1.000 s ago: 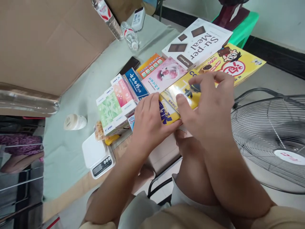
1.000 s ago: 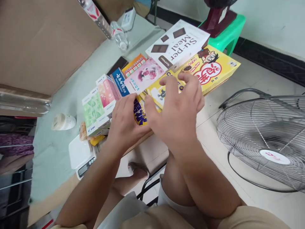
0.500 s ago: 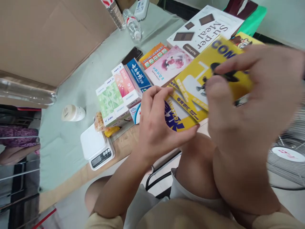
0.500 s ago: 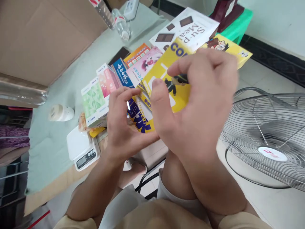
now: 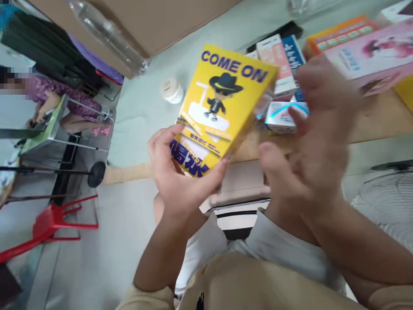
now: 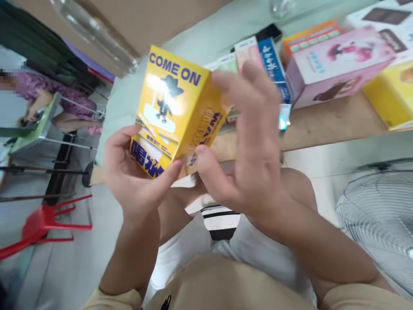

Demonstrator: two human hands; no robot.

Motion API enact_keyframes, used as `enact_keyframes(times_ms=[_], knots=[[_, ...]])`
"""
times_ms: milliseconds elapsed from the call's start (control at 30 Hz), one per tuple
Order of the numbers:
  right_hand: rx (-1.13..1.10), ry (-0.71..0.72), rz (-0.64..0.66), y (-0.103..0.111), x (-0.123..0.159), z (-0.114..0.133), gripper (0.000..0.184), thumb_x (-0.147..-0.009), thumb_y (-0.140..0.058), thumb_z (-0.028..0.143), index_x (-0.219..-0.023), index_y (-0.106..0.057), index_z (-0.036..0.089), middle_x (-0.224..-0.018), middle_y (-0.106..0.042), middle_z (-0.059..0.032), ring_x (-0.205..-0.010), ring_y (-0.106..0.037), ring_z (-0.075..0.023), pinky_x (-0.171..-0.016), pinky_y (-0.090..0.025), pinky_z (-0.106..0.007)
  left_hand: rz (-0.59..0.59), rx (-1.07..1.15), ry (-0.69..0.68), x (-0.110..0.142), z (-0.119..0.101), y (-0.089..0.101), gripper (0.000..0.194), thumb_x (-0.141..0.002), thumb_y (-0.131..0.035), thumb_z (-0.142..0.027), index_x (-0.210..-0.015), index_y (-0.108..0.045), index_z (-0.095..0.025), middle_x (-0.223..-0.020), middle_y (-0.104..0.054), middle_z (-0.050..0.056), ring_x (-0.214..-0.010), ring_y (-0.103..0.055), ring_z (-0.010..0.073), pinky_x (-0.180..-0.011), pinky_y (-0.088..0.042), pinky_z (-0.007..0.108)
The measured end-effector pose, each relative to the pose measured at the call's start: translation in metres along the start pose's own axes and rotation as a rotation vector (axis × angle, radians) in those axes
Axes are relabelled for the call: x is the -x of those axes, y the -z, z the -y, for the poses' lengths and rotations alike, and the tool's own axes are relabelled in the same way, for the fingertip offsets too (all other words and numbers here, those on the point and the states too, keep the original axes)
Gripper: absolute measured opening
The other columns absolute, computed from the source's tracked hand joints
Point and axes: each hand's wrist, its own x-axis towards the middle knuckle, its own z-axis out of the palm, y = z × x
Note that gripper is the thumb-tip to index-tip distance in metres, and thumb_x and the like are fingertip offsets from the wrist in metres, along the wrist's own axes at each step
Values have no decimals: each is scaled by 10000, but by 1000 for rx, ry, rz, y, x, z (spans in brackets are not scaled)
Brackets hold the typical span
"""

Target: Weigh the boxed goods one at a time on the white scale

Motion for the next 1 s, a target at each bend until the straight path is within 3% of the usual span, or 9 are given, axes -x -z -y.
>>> enact_keyframes(times_ms=[100,200,267,367,433,467,600,867,1000], knots=[[-143,59,188,-53,9,18,648,-974,-581,377,-1584,-373,317,-1654,-423,-100,-1628,-306,-349,-1266,-416,-652,-130,-96,141,17,31,29,699,-710,-900,-486,-1275,-567,-243,-1272,-576,98,-1243,-610,298,-1116,-526,493],[-406,-83,434,-107,25,25,756,-979,-592,495,-1647,-275,335,-1758,-265,-97,-1656,-252,-347,-1225,-481,-617,-215,-186,228,33,54,44,738,-654,-930,-415,-1270,-567,-234,-1238,-558,88,-1233,-600,281,-1125,-526,463],[-513,-174,473,-136,34,28,781,-979,-567,585,-1659,-266,348,-1796,-172,-65,-1672,-209,-332,-1223,-496,-576,-250,-214,252,40,65,44,726,-639,-925,-364,-1261,-580,-218,-1230,-528,97,-1233,-590,282,-1108,-537,454],[-498,-223,411,-162,41,30,727,-982,-537,639,-1621,-377,334,-1791,-215,-35,-1693,-143,-313,-1341,-319,-593,-270,-209,270,47,70,37,684,-691,-886,-354,-1288,-590,-196,-1247,-477,125,-1240,-570,301,-1070,-549,468],[-476,-217,331,-170,39,29,665,-984,-549,605,-1585,-430,347,-1752,-320,-26,-1686,-182,-299,-1380,-213,-597,-265,-189,259,48,68,30,666,-747,-855,-395,-1323,-592,-188,-1263,-463,143,-1231,-558,316,-1041,-555,483],[-495,-219,298,-171,36,28,639,-986,-554,578,-1575,-432,362,-1731,-364,-20,-1669,-244,-289,-1380,-223,-589,-259,-178,237,48,66,27,640,-778,-831,-408,-1330,-601,-179,-1264,-465,150,-1219,-557,319,-1032,-556,488],[-668,-285,250,-170,15,22,566,-996,-519,505,-1541,-408,402,-1672,-454,1,-1535,-493,-243,-1286,-444,-517,-243,-115,112,38,63,21,490,-897,-699,-381,-1312,-660,-122,-1266,-489,179,-1188,-573,311,-1043,-553,493],[-556,-378,133,-176,-30,-4,370,-952,-581,486,-1278,-629,319,-1418,-651,-14,-1333,-641,-255,-1094,-605,-451,-240,253,203,15,100,3,415,-1029,-547,-517,-1240,-701,-194,-1222,-560,123,-1170,-623,238,-1008,-588,388],[-477,-321,180,-176,-28,-10,436,-974,-599,454,-1396,-557,351,-1523,-581,-12,-1404,-592,-249,-1171,-548,-481,-199,385,273,16,122,3,392,-1033,-562,-536,-1274,-661,-244,-1257,-619,116,-1150,-639,238,-999,-574,399]])
